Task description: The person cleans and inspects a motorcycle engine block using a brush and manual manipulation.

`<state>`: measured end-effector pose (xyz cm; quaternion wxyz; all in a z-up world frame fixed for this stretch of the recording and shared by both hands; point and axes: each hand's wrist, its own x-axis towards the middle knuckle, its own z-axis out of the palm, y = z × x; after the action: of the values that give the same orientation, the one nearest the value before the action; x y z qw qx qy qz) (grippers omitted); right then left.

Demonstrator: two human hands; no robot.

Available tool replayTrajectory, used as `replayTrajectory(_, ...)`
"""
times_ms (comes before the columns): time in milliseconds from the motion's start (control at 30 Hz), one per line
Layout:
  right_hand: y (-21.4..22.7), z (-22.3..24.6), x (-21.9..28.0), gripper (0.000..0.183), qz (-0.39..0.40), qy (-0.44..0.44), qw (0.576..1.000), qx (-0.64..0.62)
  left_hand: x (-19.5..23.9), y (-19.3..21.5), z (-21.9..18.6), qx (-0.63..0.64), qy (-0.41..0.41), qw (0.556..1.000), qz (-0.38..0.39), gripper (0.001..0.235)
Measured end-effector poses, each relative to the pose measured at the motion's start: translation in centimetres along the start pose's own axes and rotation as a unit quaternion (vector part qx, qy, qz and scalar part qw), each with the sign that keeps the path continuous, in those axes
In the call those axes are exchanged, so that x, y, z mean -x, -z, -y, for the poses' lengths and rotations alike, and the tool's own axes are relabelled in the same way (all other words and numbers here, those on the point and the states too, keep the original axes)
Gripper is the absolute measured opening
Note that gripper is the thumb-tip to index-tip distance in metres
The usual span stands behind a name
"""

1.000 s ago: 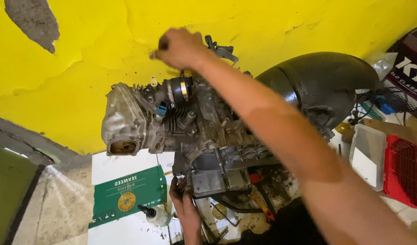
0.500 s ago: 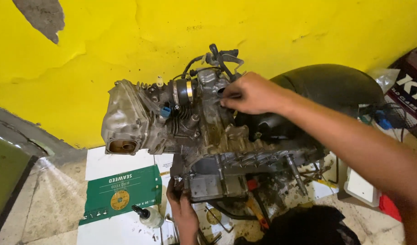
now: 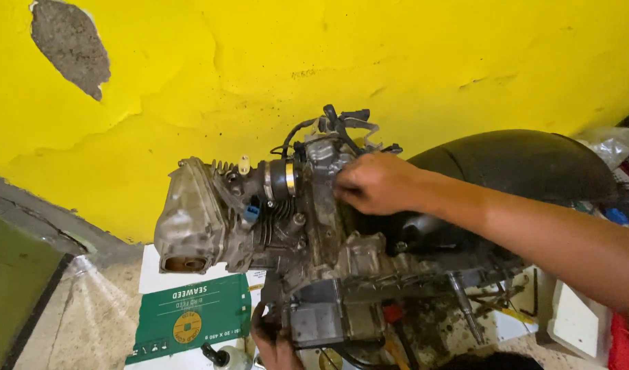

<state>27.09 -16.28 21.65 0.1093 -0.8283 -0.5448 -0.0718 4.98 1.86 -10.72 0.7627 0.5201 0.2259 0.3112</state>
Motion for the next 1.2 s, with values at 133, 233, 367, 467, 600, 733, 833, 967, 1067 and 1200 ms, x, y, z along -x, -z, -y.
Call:
replayTrajectory(133,-1.0,0.2,-0.2,0.023,0.050,-0.030,0.998,-0.001,-1.6,1.9,4.3,0.012,-0.049,0.999,0.007,0.086)
replayTrajectory(233,-0.7,0.6,0.9,0.018,0.001,0.041,0.999,0.016,-3.0,3.1,6.8,-0.034,-0.085,0.996,0.015,0.087)
replayTrajectory(367,-1.0,-0.3,0.1,0.018,-0.019,-0.004,1.000,0.003,-4.6,5.0,9.5,0.086,-0.035,0.996,-0.005,0.068)
replayTrajectory(467,-1.9,-0.4,0.9,0.016,-0.026,0.020,0.999,-0.019,-3.0,3.4,6.6,0.091,0.016,0.995,-0.026,0.066)
replayTrajectory(600,0.2,0.0,1.3,0.017,0.082,0.034,0.992,-0.092,-0.5,-1.1,-0.3,-0.124,-0.067,0.988,-0.064,0.082)
replayTrajectory(733,0.6,0.6,0.6,0.011,-0.045,0.031,0.998,-0.016,-3.1,3.9,7.1,-0.036,-0.160,0.985,0.061,0.100)
replayTrajectory(833,1.0,0.7,0.5,0.020,0.051,-0.048,0.997,-0.025,-3.4,5.8,8.5,-0.041,-0.130,0.989,0.056,0.094)
replayTrajectory(967,1.5,0.1,0.4,0.013,0.116,-0.087,0.989,-0.004,-3.9,5.7,9.2,-0.073,-0.089,0.993,0.039,0.092)
replayTrajectory(1067,0.9,0.1,0.1,0.016,0.028,-0.036,0.997,0.063,-3.6,5.0,8.1,-0.070,-0.108,0.991,0.040,0.095)
replayTrajectory(1200,-1.3,-0.5,-0.4,0.019,0.061,-0.051,0.994,0.074,-3.3,4.9,7.6,-0.081,-0.098,0.991,0.040,0.092)
